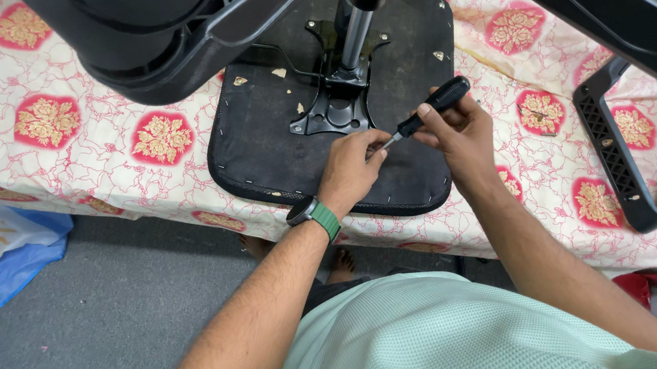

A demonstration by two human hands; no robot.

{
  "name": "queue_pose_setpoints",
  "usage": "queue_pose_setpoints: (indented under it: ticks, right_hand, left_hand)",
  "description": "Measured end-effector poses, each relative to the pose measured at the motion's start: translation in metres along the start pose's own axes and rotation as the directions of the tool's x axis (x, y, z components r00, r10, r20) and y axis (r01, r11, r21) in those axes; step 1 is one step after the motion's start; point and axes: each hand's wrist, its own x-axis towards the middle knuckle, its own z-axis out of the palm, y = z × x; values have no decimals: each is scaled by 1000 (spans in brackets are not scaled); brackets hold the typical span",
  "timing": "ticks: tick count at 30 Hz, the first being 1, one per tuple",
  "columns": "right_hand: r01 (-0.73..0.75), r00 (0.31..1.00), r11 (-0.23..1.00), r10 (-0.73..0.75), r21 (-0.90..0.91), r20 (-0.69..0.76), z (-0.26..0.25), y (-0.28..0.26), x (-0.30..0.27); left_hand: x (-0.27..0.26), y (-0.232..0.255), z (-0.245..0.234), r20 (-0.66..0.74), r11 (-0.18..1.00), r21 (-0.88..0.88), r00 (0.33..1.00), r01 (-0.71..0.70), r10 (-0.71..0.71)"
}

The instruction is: The person uses a screwdriver to tighten screws on the underside of an office chair base, securing the central column to the seat plate. The person repeatedly adjusts the chair and repositions the screwdriver to access different fasteners.

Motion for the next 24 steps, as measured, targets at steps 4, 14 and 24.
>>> queue_pose_setpoints:
  ticks: [4, 14, 24]
  right_hand:
    - [134, 990, 973, -138, -188, -12, -5, -17, 1]
    - [398, 915, 742, -361, -540, 178, 0, -42, 8]
    - [398, 917, 718, -320, -570, 238, 9, -36, 17]
  left_hand:
    - [11, -11, -8, 65, 996, 82, 997, 39, -44]
    - [25, -33, 3, 8, 974, 217, 998, -69, 69]
    - [47, -47, 25, 95, 955, 298, 995, -8, -21]
